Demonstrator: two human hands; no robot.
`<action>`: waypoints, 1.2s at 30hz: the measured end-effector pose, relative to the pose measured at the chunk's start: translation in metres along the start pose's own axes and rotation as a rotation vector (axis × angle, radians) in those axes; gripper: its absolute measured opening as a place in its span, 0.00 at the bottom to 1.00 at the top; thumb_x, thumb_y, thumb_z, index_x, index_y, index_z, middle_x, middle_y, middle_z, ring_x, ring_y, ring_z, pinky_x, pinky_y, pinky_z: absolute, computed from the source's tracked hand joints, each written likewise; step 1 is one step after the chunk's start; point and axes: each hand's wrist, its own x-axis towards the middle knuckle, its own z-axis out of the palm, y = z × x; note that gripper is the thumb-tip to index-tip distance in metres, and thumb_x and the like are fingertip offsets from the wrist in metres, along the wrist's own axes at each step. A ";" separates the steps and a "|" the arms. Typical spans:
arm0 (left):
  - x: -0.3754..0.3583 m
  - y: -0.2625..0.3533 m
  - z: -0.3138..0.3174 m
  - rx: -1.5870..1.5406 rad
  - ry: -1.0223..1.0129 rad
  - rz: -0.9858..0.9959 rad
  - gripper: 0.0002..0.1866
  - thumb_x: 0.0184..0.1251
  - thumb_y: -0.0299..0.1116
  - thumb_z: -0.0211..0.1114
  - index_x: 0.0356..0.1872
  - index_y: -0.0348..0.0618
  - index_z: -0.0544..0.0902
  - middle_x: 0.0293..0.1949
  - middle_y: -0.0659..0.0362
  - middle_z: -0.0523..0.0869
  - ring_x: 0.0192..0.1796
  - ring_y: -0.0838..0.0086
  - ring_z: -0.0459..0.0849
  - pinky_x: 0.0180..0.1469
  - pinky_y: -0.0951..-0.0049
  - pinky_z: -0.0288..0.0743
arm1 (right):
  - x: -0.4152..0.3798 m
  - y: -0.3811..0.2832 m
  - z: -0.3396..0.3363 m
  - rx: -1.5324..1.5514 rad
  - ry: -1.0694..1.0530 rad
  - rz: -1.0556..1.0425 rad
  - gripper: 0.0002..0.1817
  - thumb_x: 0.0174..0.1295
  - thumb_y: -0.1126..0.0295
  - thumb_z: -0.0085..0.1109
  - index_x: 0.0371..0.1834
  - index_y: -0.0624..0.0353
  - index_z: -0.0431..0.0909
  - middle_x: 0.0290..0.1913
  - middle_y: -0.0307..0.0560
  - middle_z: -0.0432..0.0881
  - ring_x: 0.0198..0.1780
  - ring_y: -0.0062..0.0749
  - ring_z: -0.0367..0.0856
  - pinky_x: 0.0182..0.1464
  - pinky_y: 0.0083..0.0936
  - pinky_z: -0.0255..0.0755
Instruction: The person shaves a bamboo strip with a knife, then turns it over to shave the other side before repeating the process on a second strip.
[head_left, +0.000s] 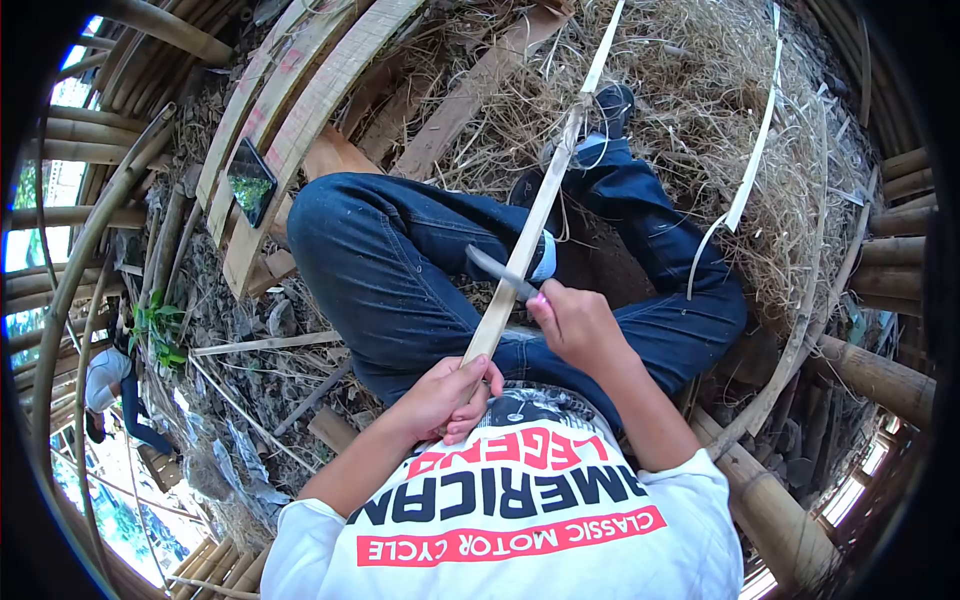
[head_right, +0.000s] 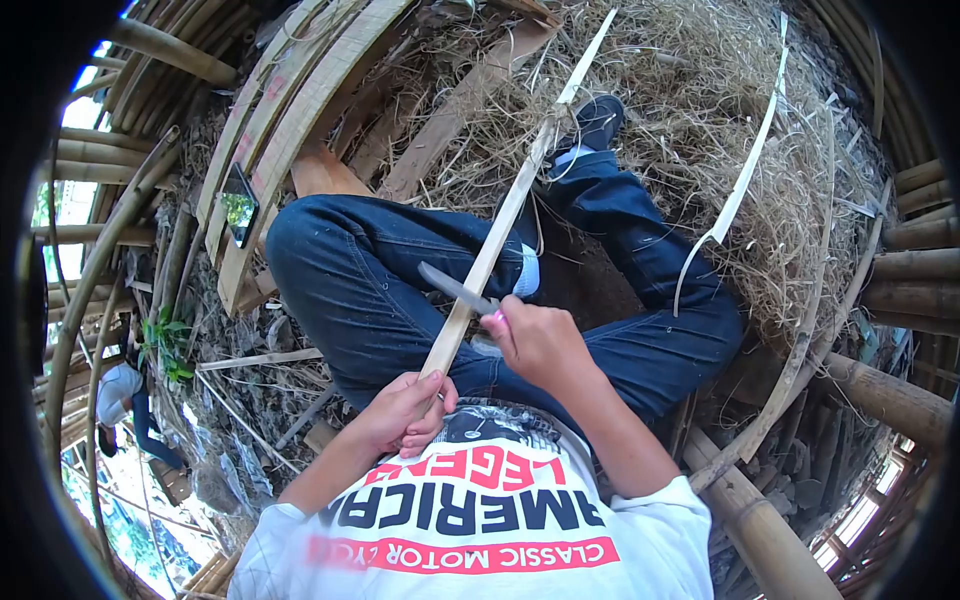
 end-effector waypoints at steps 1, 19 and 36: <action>-0.001 0.001 0.003 0.044 0.015 0.014 0.23 0.80 0.47 0.40 0.35 0.36 0.73 0.08 0.66 0.61 0.07 0.81 0.62 0.07 0.79 0.61 | -0.001 -0.006 -0.004 -0.015 -0.042 -0.038 0.16 0.68 0.59 0.53 0.28 0.60 0.73 0.19 0.55 0.78 0.23 0.54 0.79 0.26 0.44 0.72; -0.005 0.005 -0.005 -0.042 -0.011 -0.053 0.27 0.80 0.48 0.39 0.41 0.29 0.76 0.08 0.67 0.59 0.07 0.84 0.60 0.06 0.81 0.57 | 0.029 0.035 -0.005 -0.031 -0.071 0.039 0.18 0.67 0.57 0.53 0.26 0.60 0.75 0.19 0.60 0.77 0.24 0.57 0.79 0.27 0.47 0.72; -0.006 0.005 0.005 0.257 0.146 -0.020 0.27 0.80 0.47 0.41 0.41 0.28 0.77 0.09 0.64 0.64 0.08 0.82 0.65 0.10 0.79 0.64 | 0.034 0.026 -0.016 -0.065 -0.238 0.005 0.21 0.68 0.54 0.51 0.26 0.61 0.76 0.16 0.56 0.76 0.22 0.55 0.79 0.26 0.45 0.73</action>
